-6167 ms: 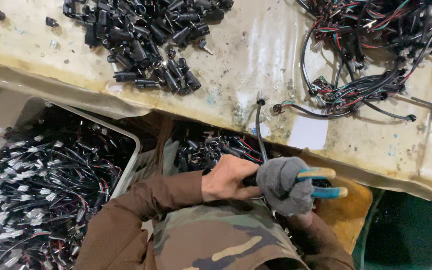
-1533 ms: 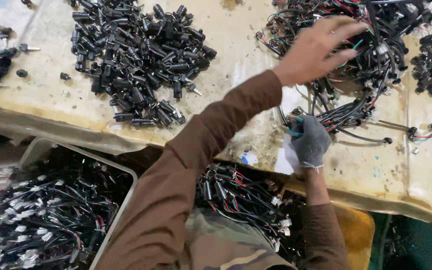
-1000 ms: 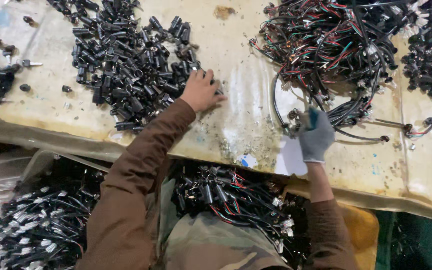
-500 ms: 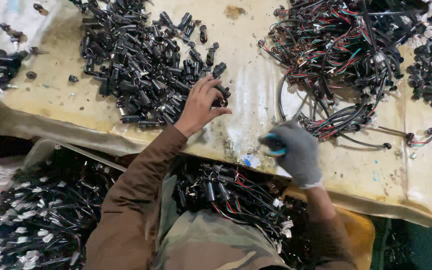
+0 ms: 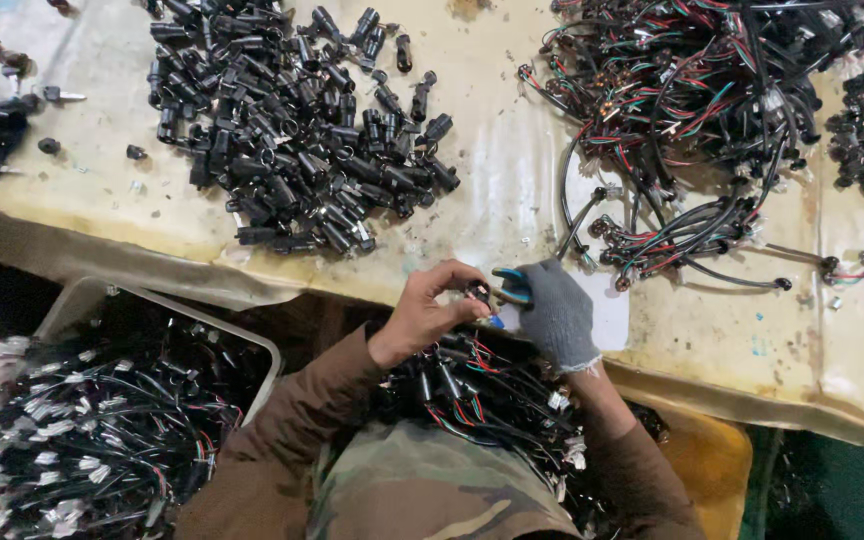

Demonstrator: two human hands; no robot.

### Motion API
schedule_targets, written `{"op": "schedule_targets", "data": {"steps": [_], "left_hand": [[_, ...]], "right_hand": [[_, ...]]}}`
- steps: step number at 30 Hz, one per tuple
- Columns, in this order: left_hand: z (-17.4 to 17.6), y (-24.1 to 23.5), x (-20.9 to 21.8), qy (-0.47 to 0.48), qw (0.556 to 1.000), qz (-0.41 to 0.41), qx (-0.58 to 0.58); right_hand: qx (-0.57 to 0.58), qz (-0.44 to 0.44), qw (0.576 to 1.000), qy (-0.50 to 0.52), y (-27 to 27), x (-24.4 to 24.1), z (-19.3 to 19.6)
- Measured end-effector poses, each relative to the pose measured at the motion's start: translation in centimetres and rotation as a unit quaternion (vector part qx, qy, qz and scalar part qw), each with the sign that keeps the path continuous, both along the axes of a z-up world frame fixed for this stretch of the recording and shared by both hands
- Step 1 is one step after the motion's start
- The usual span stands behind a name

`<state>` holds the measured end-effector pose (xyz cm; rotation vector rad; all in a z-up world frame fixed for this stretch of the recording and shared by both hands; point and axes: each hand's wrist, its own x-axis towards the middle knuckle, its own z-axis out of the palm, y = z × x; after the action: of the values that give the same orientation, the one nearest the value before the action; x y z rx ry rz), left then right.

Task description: The person repeatedly picks up black cylindrical components and wires with connectors from a workbench, joins them by hand, and places the assembled units into a white bin. The process is continuous and repetitive throughout the clip.

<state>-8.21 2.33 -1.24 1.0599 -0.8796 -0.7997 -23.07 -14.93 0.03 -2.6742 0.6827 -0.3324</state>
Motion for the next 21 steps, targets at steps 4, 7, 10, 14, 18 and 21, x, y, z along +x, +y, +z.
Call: {"op": "schedule_targets", "data": {"steps": [4,7,10,14,18,21], "left_hand": [[-0.5,0.0,-1.8,0.152,0.987,-0.048,-0.002],[-0.3,1.1,-2.3,0.084,0.987,-0.122,0.063],[0.3,1.8,-2.8,0.087,0.989,-0.11,0.046],[1.7,1.9,-2.8,0.051,0.99,-0.126,0.041],[3.4,1.4,-2.1,-0.057,0.981,-0.178,0.055],[4.3,1.1,-1.9,-0.226,0.962,-0.152,0.002]], "right_hand": [[0.017,-0.023,0.999,-0.014,0.1,0.1,-0.4],[0.008,-0.029,0.998,-0.055,0.7,0.2,0.7],[0.057,-0.013,0.993,-0.106,1.2,-0.5,4.0],[0.13,-0.004,0.952,-0.277,2.2,-3.2,9.4],[0.114,0.132,0.957,-0.232,3.6,-4.3,11.5],[0.152,0.221,0.957,-0.11,3.2,-3.1,12.1]]}}
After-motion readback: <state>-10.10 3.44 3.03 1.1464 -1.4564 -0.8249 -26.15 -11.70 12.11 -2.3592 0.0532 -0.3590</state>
